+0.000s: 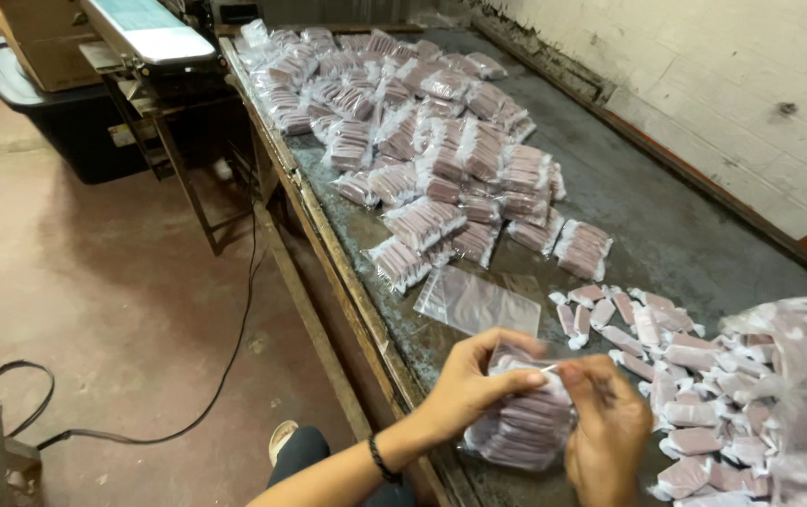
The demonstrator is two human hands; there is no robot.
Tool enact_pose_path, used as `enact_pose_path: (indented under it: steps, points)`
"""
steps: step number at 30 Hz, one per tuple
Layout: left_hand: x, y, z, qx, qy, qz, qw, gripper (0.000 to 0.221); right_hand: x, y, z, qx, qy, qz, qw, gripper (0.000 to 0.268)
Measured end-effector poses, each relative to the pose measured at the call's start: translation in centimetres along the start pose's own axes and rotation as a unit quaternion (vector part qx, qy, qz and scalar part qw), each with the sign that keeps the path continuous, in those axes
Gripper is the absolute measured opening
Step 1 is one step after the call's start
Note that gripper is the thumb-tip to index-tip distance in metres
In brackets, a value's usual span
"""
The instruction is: The person puts wrapped candies into a clear plastic bag by hand and then seals the bag using a machine.
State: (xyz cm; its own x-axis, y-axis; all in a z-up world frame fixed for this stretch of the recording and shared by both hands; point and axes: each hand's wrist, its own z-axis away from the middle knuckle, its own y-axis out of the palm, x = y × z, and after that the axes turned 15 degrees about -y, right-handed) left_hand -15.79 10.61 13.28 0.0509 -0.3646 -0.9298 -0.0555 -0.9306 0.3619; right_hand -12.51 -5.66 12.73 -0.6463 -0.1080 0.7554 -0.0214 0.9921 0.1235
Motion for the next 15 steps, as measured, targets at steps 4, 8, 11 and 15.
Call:
enact_pose_path:
  steps: [4,8,11,15]
  points:
    - [-0.6,-2.0,0.3,-0.028,0.049,0.001,0.998,0.017,0.8,2.6,0.3,0.024,0.003,-0.041,0.999,0.008]
    - [-1.2,-3.3,1.3,-0.110,0.022,0.019,0.994,0.013,2.0,3.0,0.3,0.157,-0.082,0.119,0.977,0.013]
    - [-2.4,-4.6,2.9,-0.055,0.018,0.012,0.998,0.011,2.4,3.3,0.4,0.163,-0.151,0.186,0.957,0.007]
    - [-1.6,-5.7,3.6,-0.065,0.028,0.021,0.997,0.013,1.8,2.9,-0.1,0.153,0.057,0.092,0.982,0.010]
